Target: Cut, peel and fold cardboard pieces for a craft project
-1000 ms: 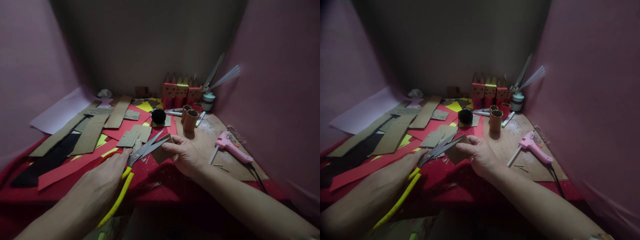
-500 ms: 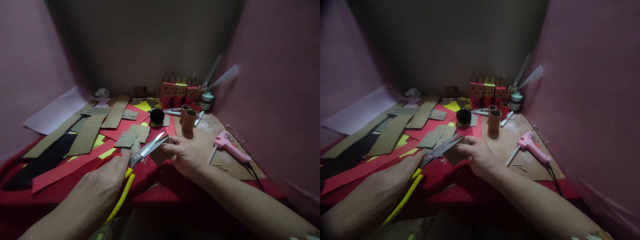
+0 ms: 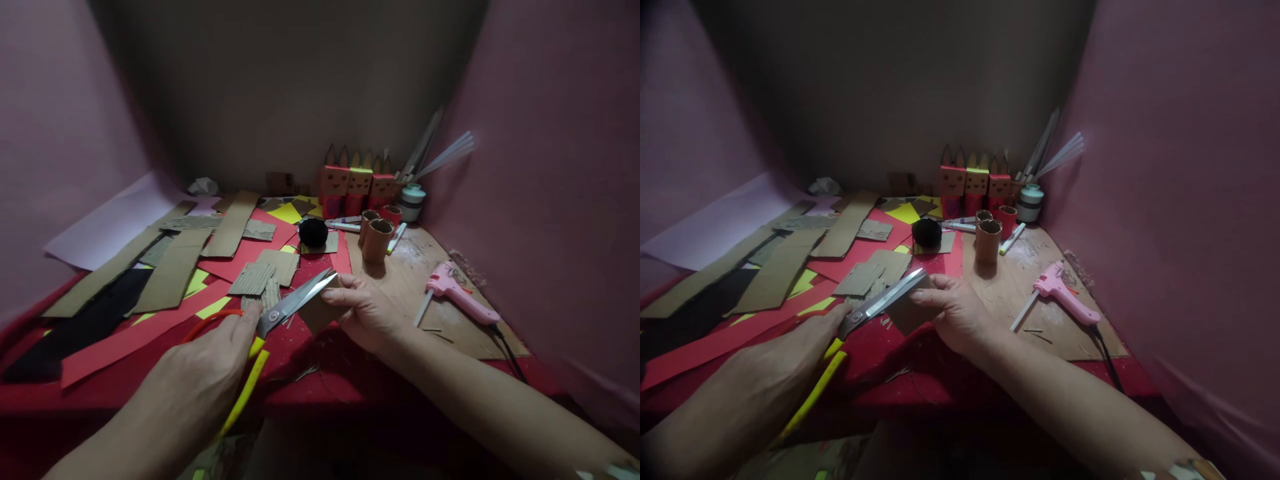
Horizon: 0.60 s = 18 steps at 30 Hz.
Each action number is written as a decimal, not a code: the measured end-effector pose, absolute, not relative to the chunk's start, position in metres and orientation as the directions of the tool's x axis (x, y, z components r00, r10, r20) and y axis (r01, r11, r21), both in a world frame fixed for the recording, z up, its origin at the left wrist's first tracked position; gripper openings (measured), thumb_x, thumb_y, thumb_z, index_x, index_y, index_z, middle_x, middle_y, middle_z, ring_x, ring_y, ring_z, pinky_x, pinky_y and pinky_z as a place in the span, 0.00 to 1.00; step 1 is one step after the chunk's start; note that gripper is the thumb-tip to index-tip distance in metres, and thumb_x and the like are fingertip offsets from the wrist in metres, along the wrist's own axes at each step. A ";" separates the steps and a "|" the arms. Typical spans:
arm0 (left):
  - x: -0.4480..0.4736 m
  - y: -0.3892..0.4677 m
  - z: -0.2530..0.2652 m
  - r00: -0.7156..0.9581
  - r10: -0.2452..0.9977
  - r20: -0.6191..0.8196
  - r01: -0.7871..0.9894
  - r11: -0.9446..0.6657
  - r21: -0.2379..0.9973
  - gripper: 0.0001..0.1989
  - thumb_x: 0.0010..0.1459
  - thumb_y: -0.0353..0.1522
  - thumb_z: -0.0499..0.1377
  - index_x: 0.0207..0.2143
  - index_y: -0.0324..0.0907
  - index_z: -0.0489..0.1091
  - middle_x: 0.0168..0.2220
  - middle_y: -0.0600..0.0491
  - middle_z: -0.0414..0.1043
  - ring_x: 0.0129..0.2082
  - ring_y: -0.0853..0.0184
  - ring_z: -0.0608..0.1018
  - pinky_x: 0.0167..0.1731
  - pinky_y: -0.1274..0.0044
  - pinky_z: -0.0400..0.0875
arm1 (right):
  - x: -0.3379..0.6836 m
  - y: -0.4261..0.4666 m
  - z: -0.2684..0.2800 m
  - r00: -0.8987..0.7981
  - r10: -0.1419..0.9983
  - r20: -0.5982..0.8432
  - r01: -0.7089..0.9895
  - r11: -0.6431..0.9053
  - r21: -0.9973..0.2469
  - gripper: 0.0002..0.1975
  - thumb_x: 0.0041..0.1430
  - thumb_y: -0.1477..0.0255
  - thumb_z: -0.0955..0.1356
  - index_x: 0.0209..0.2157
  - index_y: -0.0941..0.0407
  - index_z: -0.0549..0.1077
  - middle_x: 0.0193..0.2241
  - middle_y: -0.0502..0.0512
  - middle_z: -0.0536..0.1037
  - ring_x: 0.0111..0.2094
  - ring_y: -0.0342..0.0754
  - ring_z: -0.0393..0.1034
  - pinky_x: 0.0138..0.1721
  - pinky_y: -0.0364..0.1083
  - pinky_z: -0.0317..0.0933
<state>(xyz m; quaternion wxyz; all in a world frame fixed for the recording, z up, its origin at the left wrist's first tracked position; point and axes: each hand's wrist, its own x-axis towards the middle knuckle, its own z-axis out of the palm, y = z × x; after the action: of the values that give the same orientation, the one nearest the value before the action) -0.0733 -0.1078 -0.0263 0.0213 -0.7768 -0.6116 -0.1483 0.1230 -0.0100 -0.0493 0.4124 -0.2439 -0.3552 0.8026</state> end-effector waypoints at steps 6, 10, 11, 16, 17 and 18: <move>-0.074 -0.109 -0.026 0.307 0.938 0.161 0.950 -0.290 -0.118 0.29 0.56 0.26 0.38 0.50 0.26 0.72 0.30 0.35 0.75 0.22 0.52 0.77 0.17 0.64 0.73 | 0.123 -0.008 -0.053 -0.545 0.834 -0.088 -0.479 -0.396 -0.783 0.09 0.38 0.77 0.76 0.28 0.59 0.78 0.25 0.51 0.78 0.28 0.44 0.71 0.37 0.46 0.62; -0.075 -0.108 -0.027 0.292 0.936 0.196 0.955 -0.273 -0.119 0.27 0.57 0.27 0.39 0.48 0.30 0.73 0.26 0.39 0.73 0.19 0.53 0.75 0.16 0.65 0.72 | 0.123 -0.009 -0.052 -0.549 0.832 -0.079 -0.473 -0.387 -0.791 0.10 0.39 0.76 0.76 0.28 0.59 0.78 0.26 0.51 0.79 0.28 0.44 0.72 0.37 0.45 0.63; -0.076 -0.108 -0.027 0.292 0.935 0.203 0.954 -0.272 -0.123 0.26 0.57 0.27 0.39 0.47 0.32 0.74 0.25 0.40 0.73 0.19 0.54 0.75 0.15 0.66 0.72 | 0.123 -0.009 -0.051 -0.546 0.834 -0.080 -0.472 -0.386 -0.793 0.10 0.38 0.75 0.76 0.28 0.59 0.78 0.26 0.51 0.79 0.28 0.44 0.72 0.37 0.45 0.63; -0.079 -0.106 -0.026 0.302 0.936 0.180 0.949 -0.276 -0.155 0.22 0.55 0.27 0.43 0.36 0.38 0.77 0.23 0.43 0.72 0.18 0.58 0.74 0.14 0.71 0.68 | 0.124 -0.010 -0.049 -0.543 0.835 -0.091 -0.456 -0.385 -0.802 0.10 0.38 0.75 0.76 0.28 0.58 0.78 0.25 0.50 0.79 0.28 0.44 0.72 0.39 0.47 0.64; -0.079 -0.106 -0.025 0.303 0.937 0.173 0.948 -0.278 -0.154 0.22 0.56 0.27 0.43 0.37 0.37 0.77 0.23 0.42 0.72 0.18 0.58 0.74 0.15 0.71 0.68 | 0.123 -0.010 -0.050 -0.540 0.836 -0.095 -0.454 -0.385 -0.803 0.10 0.38 0.75 0.76 0.27 0.58 0.78 0.25 0.50 0.79 0.28 0.44 0.72 0.39 0.48 0.64; -0.078 -0.106 -0.025 0.305 0.937 0.169 0.948 -0.282 -0.148 0.23 0.56 0.28 0.42 0.40 0.36 0.77 0.24 0.42 0.73 0.19 0.57 0.75 0.15 0.71 0.69 | 0.123 -0.009 -0.050 -0.538 0.837 -0.098 -0.453 -0.385 -0.804 0.10 0.38 0.75 0.76 0.27 0.58 0.78 0.25 0.50 0.79 0.28 0.44 0.72 0.39 0.47 0.64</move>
<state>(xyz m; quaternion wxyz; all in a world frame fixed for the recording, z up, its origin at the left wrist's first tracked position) -0.0784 -0.1057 -0.0248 0.1105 -0.8002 -0.5889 -0.0243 0.1234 -0.0095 -0.0502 0.4072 -0.2551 -0.3762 0.7922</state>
